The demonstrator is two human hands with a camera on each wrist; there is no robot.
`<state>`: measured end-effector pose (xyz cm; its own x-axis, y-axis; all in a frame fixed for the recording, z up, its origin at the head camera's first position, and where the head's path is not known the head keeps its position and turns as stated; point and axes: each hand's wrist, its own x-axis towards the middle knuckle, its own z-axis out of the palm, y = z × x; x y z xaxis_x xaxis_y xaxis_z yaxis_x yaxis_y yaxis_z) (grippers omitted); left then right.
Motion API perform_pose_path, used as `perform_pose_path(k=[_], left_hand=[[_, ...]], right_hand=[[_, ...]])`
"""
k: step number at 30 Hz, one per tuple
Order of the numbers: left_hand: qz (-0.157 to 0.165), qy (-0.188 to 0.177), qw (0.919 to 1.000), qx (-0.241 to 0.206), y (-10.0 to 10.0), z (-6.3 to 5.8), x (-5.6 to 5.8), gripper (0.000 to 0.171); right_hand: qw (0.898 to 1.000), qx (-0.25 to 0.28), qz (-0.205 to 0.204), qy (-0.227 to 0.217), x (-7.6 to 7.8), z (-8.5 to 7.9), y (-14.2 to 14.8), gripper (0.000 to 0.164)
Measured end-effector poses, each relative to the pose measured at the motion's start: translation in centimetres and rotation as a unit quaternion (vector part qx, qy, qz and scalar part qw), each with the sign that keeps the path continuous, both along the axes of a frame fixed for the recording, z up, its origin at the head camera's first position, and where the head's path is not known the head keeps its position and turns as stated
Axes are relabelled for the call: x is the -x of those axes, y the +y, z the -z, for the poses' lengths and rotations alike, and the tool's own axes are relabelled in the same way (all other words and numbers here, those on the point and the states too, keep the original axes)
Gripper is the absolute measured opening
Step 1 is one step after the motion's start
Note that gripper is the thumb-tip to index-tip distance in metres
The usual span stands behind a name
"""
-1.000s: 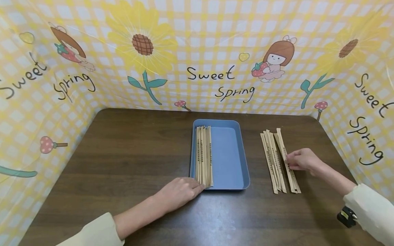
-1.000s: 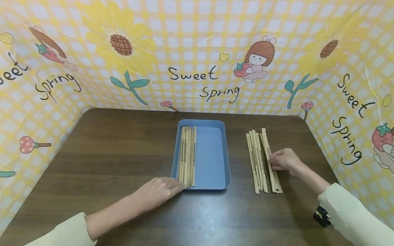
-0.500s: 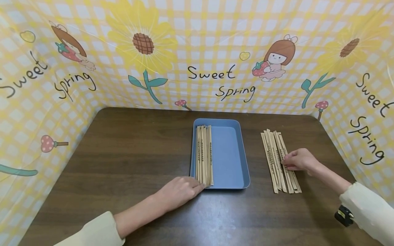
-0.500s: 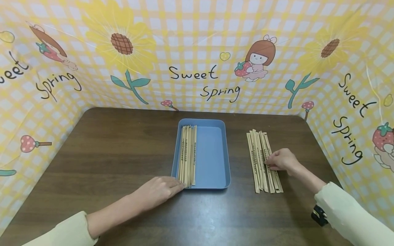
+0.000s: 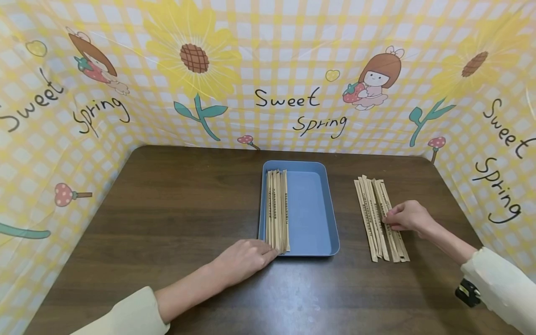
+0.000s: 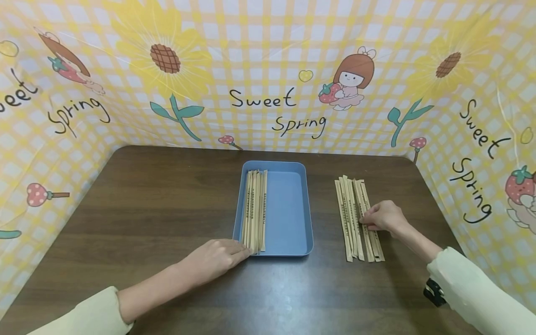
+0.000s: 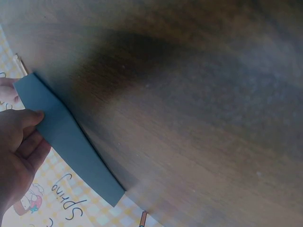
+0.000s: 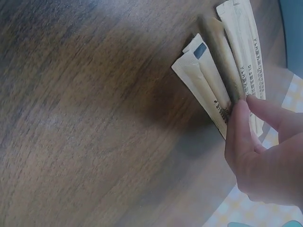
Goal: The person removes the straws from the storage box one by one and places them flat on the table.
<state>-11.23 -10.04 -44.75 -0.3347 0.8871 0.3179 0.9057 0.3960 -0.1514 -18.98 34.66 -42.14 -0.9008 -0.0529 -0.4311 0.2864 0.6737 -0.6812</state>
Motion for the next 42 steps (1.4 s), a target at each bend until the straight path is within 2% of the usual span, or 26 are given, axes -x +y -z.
perform_pose_path(k=[4,8,13,18,22,32,38,42], left_hand=[[-0.003,-0.001,1.0,0.005,0.0,-0.1,0.0,0.028],[-0.006,-0.002,0.9999,0.012,-0.1,-0.2,-0.1,0.029],[-0.003,-0.004,0.9999,0.009,0.0,-0.2,-0.1,0.029],[-0.001,-0.003,1.0,0.006,-0.1,-0.1,-0.1,0.029],[-0.003,-0.001,1.0,0.005,-0.1,-0.2,-0.1,0.029],[-0.005,0.005,0.9999,0.009,-0.1,-0.2,-0.3,0.03],[-0.003,0.019,0.9998,0.01,-0.2,0.0,-0.3,0.031],[0.002,0.031,0.9995,0.01,-0.2,0.1,-0.3,0.031]], right_hand=[[1.0,-0.011,-0.004,0.008,0.0,-0.1,0.2,0.022],[1.0,-0.001,0.001,0.01,0.2,-0.2,0.1,0.022],[0.999,0.053,0.008,-0.005,0.3,-0.8,-0.8,0.029],[0.987,0.154,0.012,-0.039,0.3,-1.4,-2.8,0.037],[0.979,0.198,0.009,-0.051,0.4,-1.9,-4.6,0.038],[0.961,0.264,-0.007,-0.077,0.5,-2.9,-9.1,0.04],[0.957,0.278,-0.019,-0.077,0.9,-3.1,-11.8,0.042],[0.956,0.28,-0.031,-0.081,1.2,-2.6,-13.7,0.04]])
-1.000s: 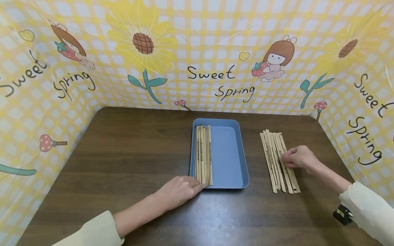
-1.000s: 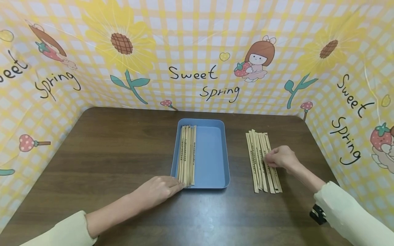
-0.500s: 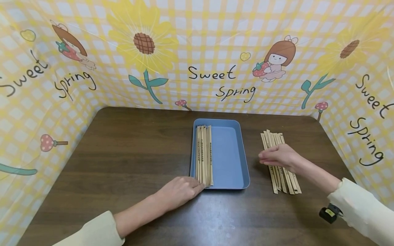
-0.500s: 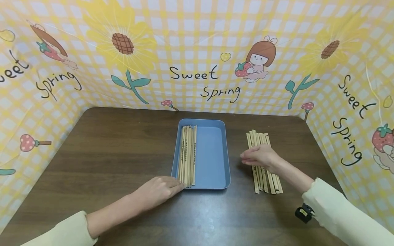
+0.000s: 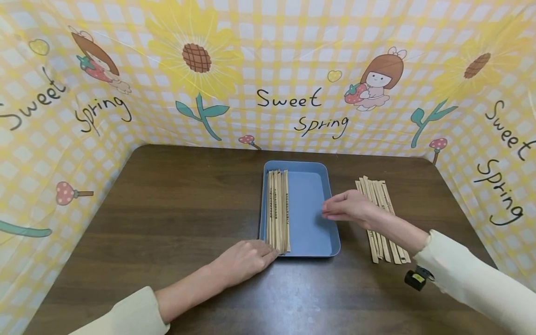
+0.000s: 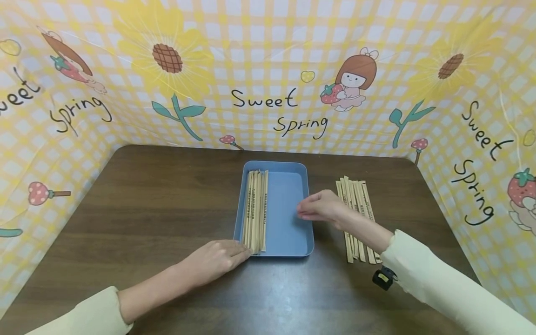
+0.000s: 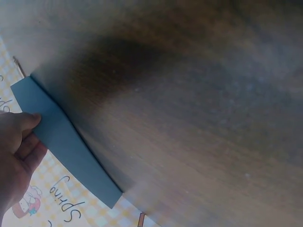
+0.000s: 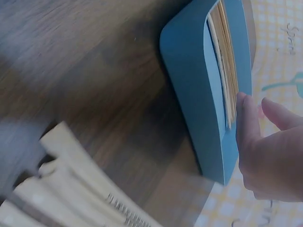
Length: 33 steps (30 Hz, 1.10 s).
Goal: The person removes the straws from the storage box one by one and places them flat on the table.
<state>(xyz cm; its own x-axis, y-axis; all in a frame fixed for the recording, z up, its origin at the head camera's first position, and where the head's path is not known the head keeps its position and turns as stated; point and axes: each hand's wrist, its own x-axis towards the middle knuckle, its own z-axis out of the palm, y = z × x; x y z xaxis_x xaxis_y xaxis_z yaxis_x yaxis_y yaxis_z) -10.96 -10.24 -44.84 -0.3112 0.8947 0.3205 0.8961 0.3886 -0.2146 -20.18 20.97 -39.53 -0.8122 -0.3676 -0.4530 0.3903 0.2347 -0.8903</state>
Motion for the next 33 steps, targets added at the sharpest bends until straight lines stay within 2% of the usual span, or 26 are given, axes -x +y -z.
perform_pose_path(k=[7,14,21,27,33], left_hand=[[0.007,0.012,0.9999,-0.008,-0.1,0.1,0.0,0.029],[0.002,0.014,0.9999,0.0,0.0,0.1,-0.1,0.029],[0.0,0.008,1.0,0.003,0.0,0.1,-0.2,0.028],[-0.003,-0.003,1.0,0.006,0.1,0.2,-0.1,0.027],[-0.006,-0.007,0.9999,0.011,0.2,0.1,-0.1,0.027]], right_hand=[[1.0,-0.019,-0.019,0.005,0.5,0.9,-2.9,0.035],[1.0,-0.021,-0.007,-0.001,1.1,1.7,-4.8,0.034],[1.0,-0.024,-0.017,0.0,1.5,2.6,-6.5,0.034],[1.0,-0.028,0.0,-0.002,2.0,3.2,-7.5,0.032],[0.997,-0.069,0.018,0.016,2.3,3.7,-8.2,0.021]])
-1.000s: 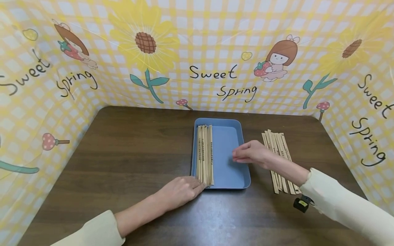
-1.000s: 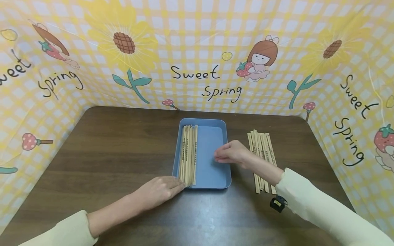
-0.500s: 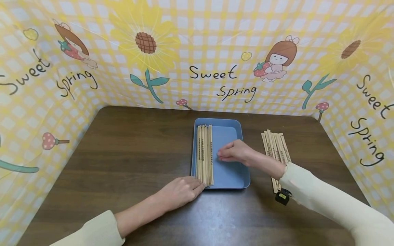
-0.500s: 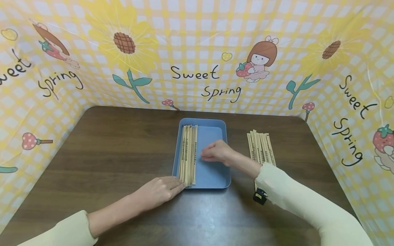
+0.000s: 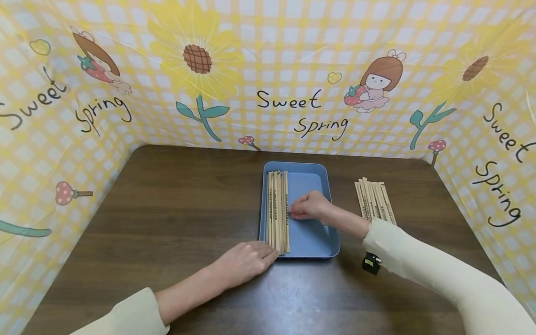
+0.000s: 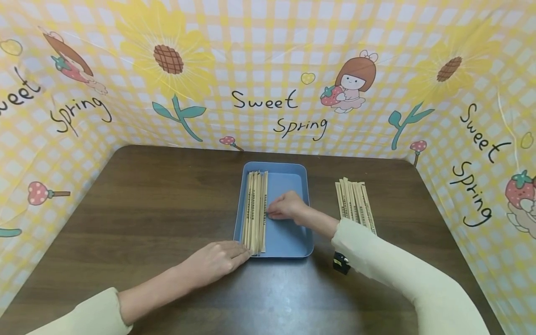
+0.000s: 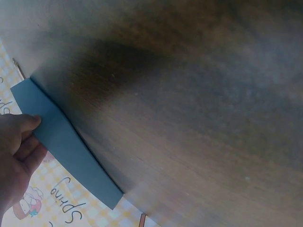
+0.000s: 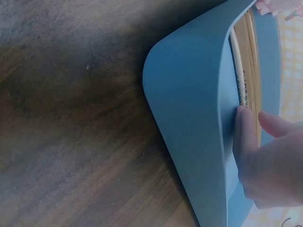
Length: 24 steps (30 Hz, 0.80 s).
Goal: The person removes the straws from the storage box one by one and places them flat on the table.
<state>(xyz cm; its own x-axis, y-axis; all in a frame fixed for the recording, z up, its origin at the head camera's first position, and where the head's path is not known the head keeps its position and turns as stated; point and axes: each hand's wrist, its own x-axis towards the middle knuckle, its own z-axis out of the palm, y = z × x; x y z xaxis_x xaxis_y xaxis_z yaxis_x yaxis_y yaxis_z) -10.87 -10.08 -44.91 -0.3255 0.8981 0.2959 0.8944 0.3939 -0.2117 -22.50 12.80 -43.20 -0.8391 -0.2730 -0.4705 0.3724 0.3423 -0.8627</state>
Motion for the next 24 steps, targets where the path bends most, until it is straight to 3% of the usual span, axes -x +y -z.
perform_pose_path(k=[8,16,24], left_hand=[[0.0,0.006,1.0,-0.002,0.0,0.0,0.1,0.026],[0.0,0.004,1.0,-0.003,0.1,0.0,0.0,0.025],[-0.001,0.008,1.0,-0.002,0.0,0.0,0.0,0.027]], right_hand=[[0.997,-0.068,-0.002,0.041,0.2,0.1,-1.0,0.012],[0.993,-0.091,-0.008,0.078,0.3,0.5,-1.7,0.007],[0.989,-0.119,-0.016,0.084,0.6,0.5,-2.2,0.008]])
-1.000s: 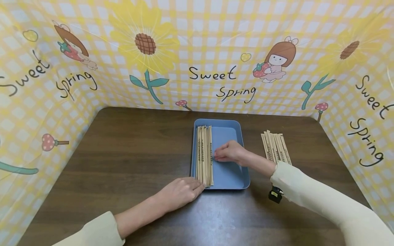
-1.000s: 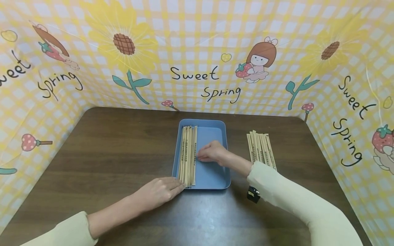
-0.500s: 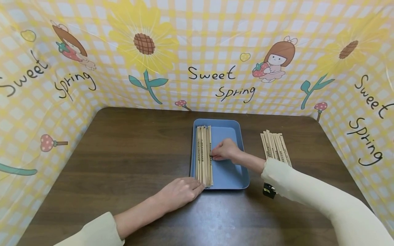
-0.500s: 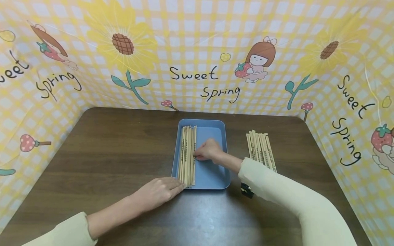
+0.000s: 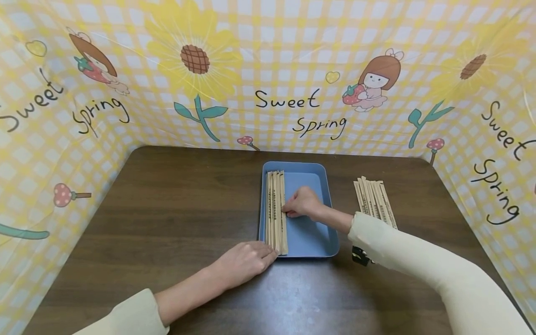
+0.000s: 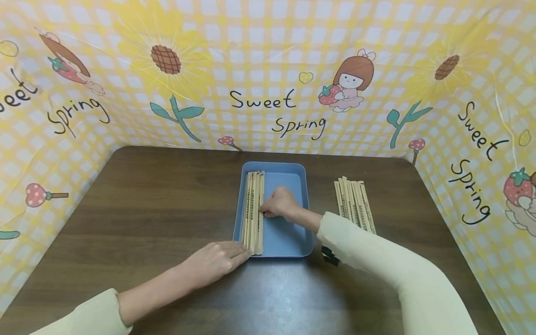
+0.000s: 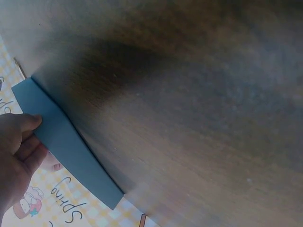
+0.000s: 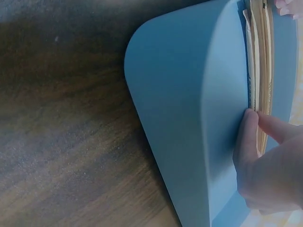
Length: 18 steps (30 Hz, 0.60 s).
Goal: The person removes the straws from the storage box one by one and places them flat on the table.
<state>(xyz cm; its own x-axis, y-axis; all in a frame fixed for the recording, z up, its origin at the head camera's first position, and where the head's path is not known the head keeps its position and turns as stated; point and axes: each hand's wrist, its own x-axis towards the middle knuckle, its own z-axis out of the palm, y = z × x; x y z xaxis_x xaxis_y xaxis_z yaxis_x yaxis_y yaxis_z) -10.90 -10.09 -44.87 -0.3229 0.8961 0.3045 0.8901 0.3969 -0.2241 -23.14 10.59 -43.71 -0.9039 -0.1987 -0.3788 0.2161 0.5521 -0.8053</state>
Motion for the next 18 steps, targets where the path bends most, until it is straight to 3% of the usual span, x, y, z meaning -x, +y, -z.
perform_pose_path(k=[18], left_hand=[[0.0,-0.002,0.9999,-0.012,0.0,0.01,-0.03,0.026]], right_hand=[[0.994,0.07,0.017,-0.079,0.54,-0.36,0.06,0.008]])
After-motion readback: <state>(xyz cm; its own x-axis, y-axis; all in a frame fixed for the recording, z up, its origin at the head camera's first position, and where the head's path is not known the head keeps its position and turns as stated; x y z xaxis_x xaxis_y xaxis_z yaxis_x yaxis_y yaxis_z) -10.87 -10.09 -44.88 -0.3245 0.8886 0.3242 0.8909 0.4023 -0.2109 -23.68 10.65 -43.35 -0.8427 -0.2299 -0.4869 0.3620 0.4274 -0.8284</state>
